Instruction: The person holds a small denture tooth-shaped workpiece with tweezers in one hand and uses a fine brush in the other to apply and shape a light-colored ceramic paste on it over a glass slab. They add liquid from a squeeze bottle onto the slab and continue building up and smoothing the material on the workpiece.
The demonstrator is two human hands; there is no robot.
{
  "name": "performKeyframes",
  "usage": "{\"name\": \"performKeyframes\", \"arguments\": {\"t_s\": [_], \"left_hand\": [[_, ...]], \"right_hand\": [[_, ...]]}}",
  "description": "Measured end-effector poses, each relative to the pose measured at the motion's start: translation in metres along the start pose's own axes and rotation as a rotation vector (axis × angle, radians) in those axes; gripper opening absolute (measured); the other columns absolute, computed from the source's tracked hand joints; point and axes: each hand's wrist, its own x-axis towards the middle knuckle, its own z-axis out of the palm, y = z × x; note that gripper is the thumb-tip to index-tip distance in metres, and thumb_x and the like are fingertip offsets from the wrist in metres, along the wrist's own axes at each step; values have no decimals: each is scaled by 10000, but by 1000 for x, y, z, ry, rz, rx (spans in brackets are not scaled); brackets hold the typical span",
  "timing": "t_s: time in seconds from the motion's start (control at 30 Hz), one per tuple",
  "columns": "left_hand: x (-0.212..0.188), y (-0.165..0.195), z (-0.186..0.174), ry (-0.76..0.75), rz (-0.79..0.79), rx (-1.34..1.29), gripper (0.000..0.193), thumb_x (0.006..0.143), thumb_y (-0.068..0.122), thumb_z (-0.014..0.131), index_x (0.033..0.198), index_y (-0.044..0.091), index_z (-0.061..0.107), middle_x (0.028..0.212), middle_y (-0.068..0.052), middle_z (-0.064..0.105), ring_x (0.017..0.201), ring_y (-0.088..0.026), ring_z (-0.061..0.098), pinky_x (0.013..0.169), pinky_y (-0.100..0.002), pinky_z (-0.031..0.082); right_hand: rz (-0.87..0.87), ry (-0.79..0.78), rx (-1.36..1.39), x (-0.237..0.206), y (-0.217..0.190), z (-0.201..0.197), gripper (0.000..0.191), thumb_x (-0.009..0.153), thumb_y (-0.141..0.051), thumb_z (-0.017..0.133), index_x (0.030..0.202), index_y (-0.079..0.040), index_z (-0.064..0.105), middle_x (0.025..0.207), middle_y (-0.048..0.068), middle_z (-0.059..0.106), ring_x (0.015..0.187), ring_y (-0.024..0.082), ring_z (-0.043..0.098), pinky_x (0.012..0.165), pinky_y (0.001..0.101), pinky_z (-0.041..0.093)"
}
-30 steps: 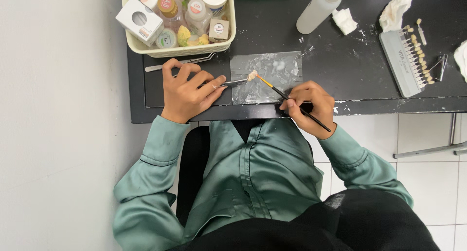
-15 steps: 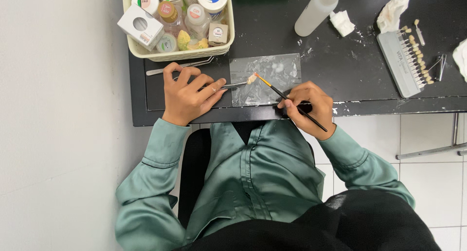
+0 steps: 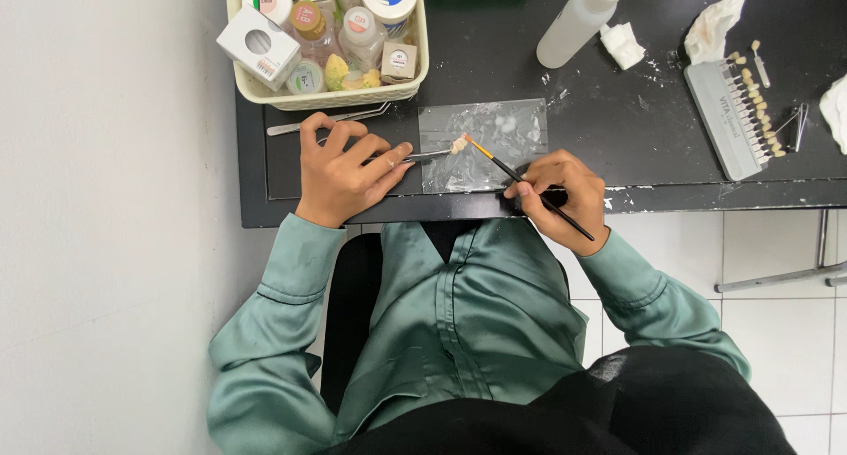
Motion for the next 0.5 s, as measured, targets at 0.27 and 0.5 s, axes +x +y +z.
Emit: {"name": "performKeyframes", "arguments": {"t_s": [0.27,0.5], "left_hand": [[-1,-1,1,1,1,-2,217,884,305,881,1079,243,809,929,121,663,972,-165,559,991,-451,369],[-1,-1,1,-2,7,-2,213,889,301,879,1083,248,810,930,118,655,973,-166,562,990,-449,366]], "right_hand": [[-42,30,-56,5,-4,-2,204,945,74,698,885,-35,535,896,128,665,782,204,735,698,308,554],[-77,-9,-117,7,-5,-4,203,916,70,715,869,-46,556,841,91,704,800,213,696,721,345,528]]}}
